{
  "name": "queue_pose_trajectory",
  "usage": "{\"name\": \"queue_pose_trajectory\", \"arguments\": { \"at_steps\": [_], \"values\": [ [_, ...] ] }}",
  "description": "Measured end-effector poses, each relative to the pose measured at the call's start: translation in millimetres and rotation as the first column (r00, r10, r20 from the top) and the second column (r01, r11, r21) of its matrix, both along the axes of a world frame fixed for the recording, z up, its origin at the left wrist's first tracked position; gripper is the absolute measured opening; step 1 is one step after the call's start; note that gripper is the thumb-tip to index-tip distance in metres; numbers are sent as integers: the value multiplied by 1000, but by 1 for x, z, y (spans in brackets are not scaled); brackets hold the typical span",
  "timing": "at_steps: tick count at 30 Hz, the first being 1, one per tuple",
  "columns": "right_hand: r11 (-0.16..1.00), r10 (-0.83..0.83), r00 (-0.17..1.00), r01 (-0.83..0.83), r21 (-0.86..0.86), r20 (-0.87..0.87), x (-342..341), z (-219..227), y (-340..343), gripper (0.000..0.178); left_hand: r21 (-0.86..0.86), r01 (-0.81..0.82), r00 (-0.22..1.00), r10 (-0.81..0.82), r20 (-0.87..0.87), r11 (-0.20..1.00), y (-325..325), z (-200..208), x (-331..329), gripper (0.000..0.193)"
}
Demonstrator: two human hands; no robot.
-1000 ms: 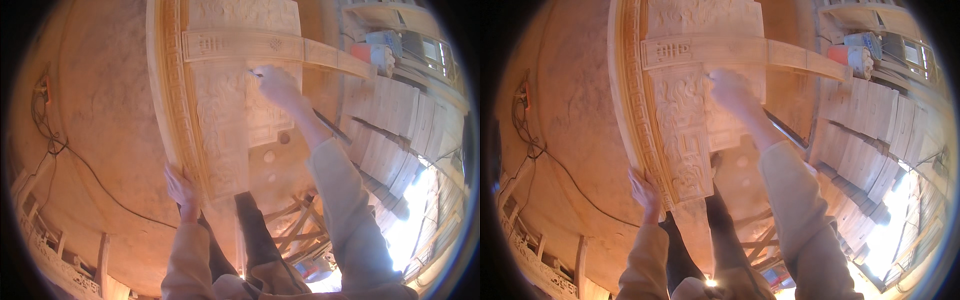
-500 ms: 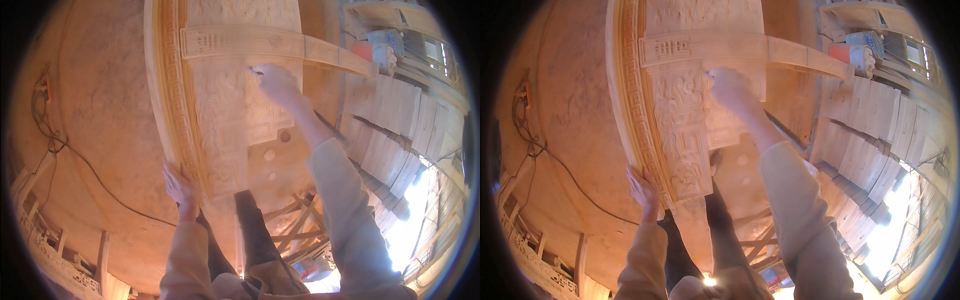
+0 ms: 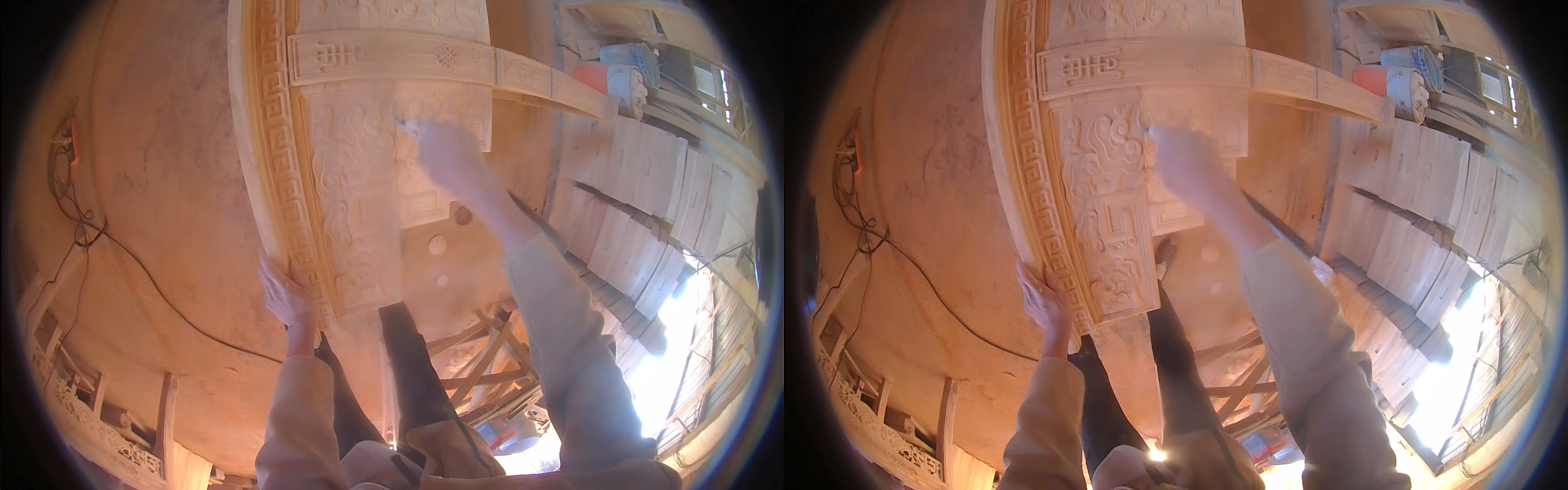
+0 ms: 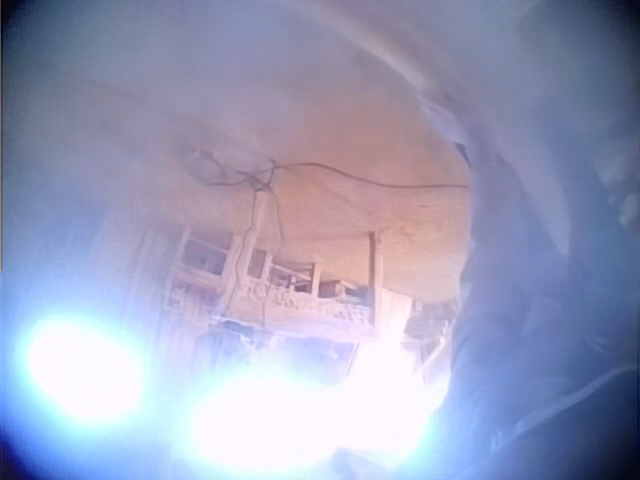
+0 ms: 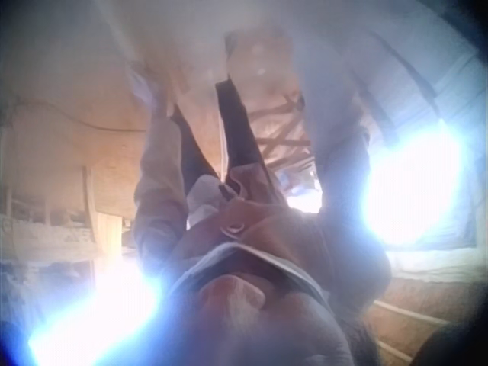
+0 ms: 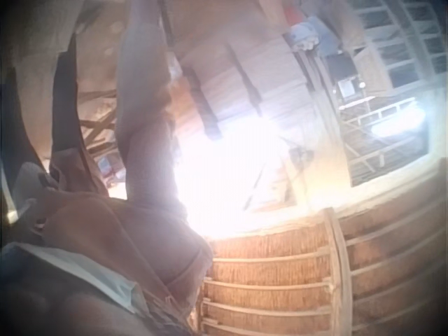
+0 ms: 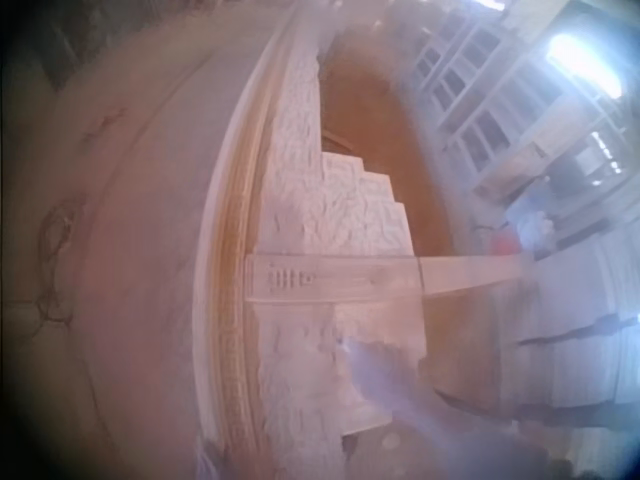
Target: The person carves a large ornate wooden panel using a chisel and mallet, then wipes the surface with a cloth and smooths it with a power drill equipped with a brush attachment. The work is performed in a workshop with other carved panels visible in the background.
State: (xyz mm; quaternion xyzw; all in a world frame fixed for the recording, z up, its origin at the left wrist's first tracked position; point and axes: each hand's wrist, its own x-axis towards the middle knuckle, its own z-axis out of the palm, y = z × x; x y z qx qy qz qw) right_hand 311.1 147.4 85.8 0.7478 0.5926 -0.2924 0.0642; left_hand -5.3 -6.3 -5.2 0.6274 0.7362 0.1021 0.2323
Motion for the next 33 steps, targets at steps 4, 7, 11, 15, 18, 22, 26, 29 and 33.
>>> {"name": "queue_pose_trajectory", "arguments": {
  "at_steps": [4,7,11,15,18,22,26,29,33],
  "values": [
    [992,55,998,-51,-114,34,6,16,-10,30,143,49,998,-43,-43,989,2,-2,2,61],
    [997,69,997,-70,-21,-24,16,14,15,31,124,33,998,-26,-54,992,3,-3,3,61],
    [996,68,998,-68,58,-1,6,7,16,29,78,21,999,-18,-39,997,3,-2,2,60],
    [996,14,1000,-15,-89,-7,2,19,-21,35,133,29,999,-26,-22,991,3,0,3,58],
    [999,37,999,-37,-35,-2,12,22,-16,41,96,24,1000,-24,4,995,5,4,5,58],
    [997,-71,996,70,-20,-47,9,18,2,45,96,37,999,-37,7,995,8,7,5,59],
    [997,-71,995,72,6,-68,1,12,6,46,113,37,999,-38,5,993,7,7,5,59],
    [997,-71,995,71,-2,-68,3,6,4,45,97,28,1000,-29,9,995,5,5,5,59],
    [996,-71,995,75,49,-76,6,-3,-1,42,137,49,999,-47,-20,989,5,3,4,61]
  ]
}}
